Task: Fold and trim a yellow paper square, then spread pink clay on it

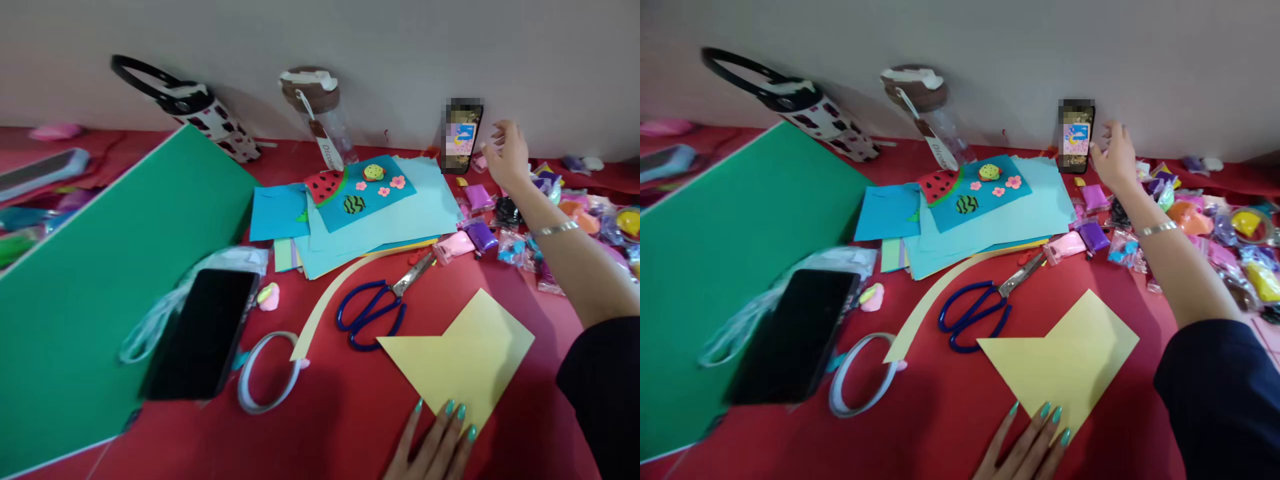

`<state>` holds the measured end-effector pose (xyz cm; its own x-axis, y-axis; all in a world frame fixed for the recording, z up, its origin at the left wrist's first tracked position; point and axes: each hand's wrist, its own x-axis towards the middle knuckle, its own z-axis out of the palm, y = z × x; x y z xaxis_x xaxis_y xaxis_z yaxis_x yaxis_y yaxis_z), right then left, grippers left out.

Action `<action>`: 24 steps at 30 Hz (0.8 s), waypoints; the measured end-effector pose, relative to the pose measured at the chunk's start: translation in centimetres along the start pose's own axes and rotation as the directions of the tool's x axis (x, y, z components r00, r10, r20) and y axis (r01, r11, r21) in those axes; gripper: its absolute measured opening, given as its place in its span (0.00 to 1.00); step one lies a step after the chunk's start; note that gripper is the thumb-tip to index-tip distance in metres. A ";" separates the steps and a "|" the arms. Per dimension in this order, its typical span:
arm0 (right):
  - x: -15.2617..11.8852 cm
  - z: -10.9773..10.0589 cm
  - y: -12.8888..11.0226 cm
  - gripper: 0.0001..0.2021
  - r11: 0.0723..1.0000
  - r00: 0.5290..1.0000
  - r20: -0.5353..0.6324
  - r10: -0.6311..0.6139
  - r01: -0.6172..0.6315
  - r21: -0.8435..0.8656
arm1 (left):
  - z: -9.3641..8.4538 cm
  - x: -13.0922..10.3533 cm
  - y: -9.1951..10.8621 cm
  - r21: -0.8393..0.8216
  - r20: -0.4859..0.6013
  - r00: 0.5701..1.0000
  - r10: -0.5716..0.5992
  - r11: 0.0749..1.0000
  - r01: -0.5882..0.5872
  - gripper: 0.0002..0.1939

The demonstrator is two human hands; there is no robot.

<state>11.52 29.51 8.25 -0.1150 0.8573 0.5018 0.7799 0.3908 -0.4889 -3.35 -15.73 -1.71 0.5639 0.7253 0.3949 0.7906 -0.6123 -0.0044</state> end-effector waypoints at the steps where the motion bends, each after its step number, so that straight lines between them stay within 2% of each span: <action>1: -2.0 -1.7 -0.9 0.17 0.997 0.997 0.036 -0.075 0.075 0.005 | -0.4 0.3 -0.2 -0.014 0.007 1.000 0.007 1.000 -0.006 0.17; 2: -4.5 -3.5 -1.8 0.15 0.984 0.980 0.090 -0.179 0.177 0.025 | -0.9 0.7 -0.4 -0.040 0.039 0.999 0.020 0.999 -0.018 0.19; 4: -11.1 -7.2 -3.4 0.13 0.921 0.892 0.229 -0.390 0.376 0.106 | -2.0 1.2 -0.7 -0.130 0.101 0.994 0.039 0.991 -0.026 0.30; 6: -18.4 -10.6 -4.6 0.12 0.873 0.813 0.319 -0.487 0.467 0.141 | -2.7 1.5 -0.9 -0.197 0.096 0.995 0.017 0.980 0.002 0.34; 8: -24.7 -13.2 -5.3 0.09 0.888 0.812 0.362 -0.457 0.442 0.131 | -3.0 1.5 -0.9 -0.246 0.073 0.997 -0.022 0.968 0.039 0.29; 9: -27.1 -14.0 -5.4 0.09 0.920 0.819 0.420 -0.391 0.363 0.148 | -2.9 1.6 -0.9 -0.270 0.069 0.997 -0.040 0.961 0.057 0.25; 10: -28.9 -14.6 -5.5 0.12 0.953 0.800 0.519 -0.302 0.252 0.167 | -2.9 1.6 -0.9 -0.297 0.072 0.996 -0.056 0.952 0.075 0.21; 11: -30.0 -14.8 -5.5 0.15 0.976 0.756 0.619 -0.214 0.139 0.166 | -2.9 1.7 -0.9 -0.326 0.077 0.994 -0.071 0.941 0.093 0.18; 13: -30.8 -14.5 -5.6 0.17 0.995 0.628 0.775 -0.071 -0.007 0.097 | -2.8 2.0 -0.7 -0.367 0.077 0.992 -0.102 0.922 0.123 0.16; 14: -30.6 -14.1 -5.7 0.19 0.999 0.574 0.818 -0.026 -0.016 0.043 | -2.8 2.2 -0.5 -0.376 0.071 0.991 -0.116 0.917 0.134 0.16; 15: -30.2 -13.6 -5.9 0.19 1.000 0.544 0.839 0.013 0.006 -0.020 | -2.8 2.4 -0.2 -0.371 0.063 0.990 -0.128 0.918 0.143 0.16; 18: -28.9 -12.5 -6.3 0.20 0.984 0.439 0.898 0.027 0.148 -0.102 | -2.4 2.9 1.4 -0.292 0.043 0.986 -0.159 0.942 0.164 0.19; 20: -28.3 -12.3 -6.6 0.19 0.979 0.391 0.920 0.020 0.178 -0.097 | -1.9 3.0 2.7 -0.221 0.048 0.982 -0.180 0.957 0.186 0.24; 23: -28.0 -12.5 -6.9 0.19 0.980 0.376 0.924 0.064 0.153 -0.130 | -1.1 2.6 4.2 -0.155 0.052 0.976 -0.210 0.964 0.216 0.29; 24: -27.9 -12.6 -7.0 0.20 0.979 0.357 0.928 0.104 0.130 -0.159 | -1.0 2.5 4.5 -0.142 0.043 0.976 -0.215 0.965 0.219 0.29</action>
<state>17.02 -1.37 6.61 -0.5313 0.6578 -0.5339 0.8463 0.4402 -0.2998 1.38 -16.97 0.16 0.3903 0.8531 0.3463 0.8529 -0.4767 0.2131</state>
